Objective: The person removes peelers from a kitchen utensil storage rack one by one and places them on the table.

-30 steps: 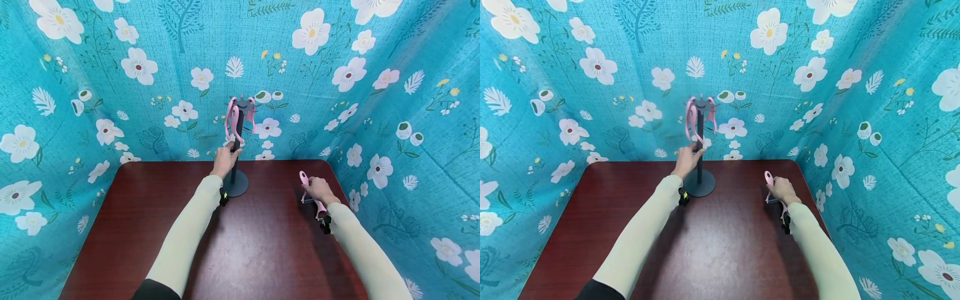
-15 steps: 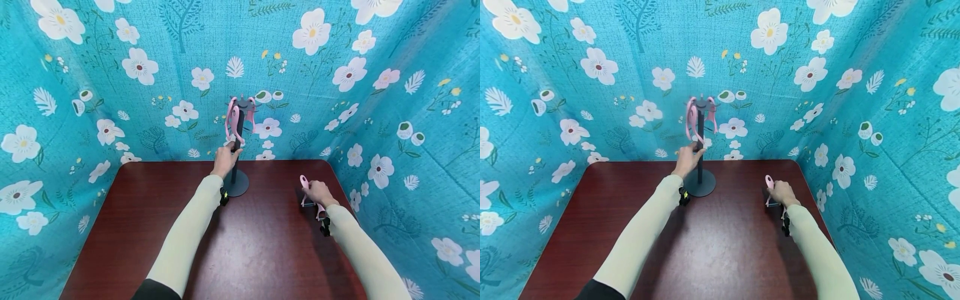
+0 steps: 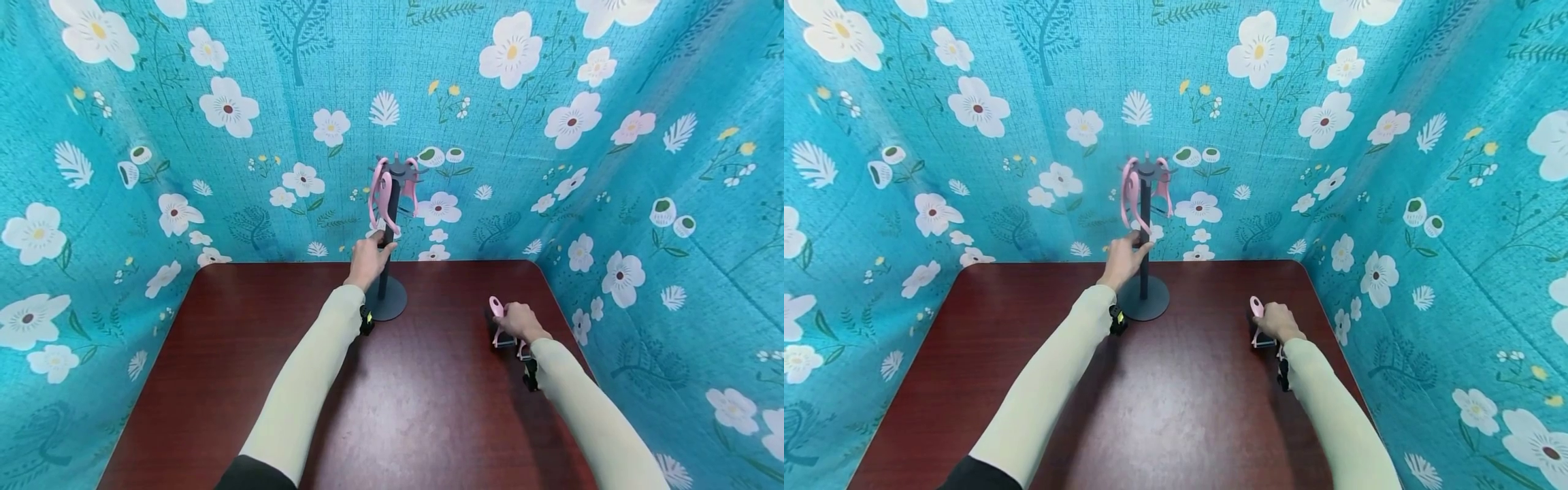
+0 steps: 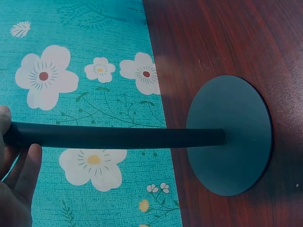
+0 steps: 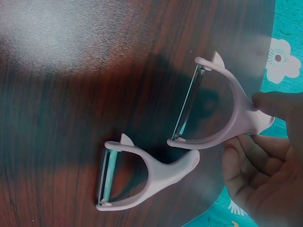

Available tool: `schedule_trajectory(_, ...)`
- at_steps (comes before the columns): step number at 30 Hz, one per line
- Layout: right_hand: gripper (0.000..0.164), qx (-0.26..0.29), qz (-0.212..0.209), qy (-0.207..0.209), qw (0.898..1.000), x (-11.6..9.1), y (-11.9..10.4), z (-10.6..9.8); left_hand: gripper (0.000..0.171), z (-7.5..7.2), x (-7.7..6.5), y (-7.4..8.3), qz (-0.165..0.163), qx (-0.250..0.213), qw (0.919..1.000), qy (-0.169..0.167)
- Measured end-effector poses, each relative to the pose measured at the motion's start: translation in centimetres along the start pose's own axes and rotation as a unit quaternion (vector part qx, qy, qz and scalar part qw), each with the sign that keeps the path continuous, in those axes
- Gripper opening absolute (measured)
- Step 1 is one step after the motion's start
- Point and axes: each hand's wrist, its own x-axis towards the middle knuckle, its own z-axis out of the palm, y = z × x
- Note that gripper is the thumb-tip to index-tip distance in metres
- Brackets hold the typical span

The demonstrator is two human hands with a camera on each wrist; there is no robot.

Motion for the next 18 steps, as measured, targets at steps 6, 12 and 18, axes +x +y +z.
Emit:
schedule_trajectory(6, 0.029, 0.003, 0.004, -0.014, 1.000, 0.0, 0.3, 0.8, 0.020, 0.1, -0.1, 0.0, 0.002, 0.000, 1.0000, 0.002)
schedule_trajectory(12, 0.026, -0.022, -0.006, -0.016, 1.000, -0.2, 0.2, 1.2, 0.018, 0.1, -0.2, 0.0, 0.005, -0.006, 1.0000, 0.000)
schedule_trajectory(18, 0.023, -0.024, -0.007, -0.018, 1.000, -0.3, 0.2, 1.7, 0.017, 0.0, -0.1, 0.1, 0.002, -0.010, 0.9999, 0.000)
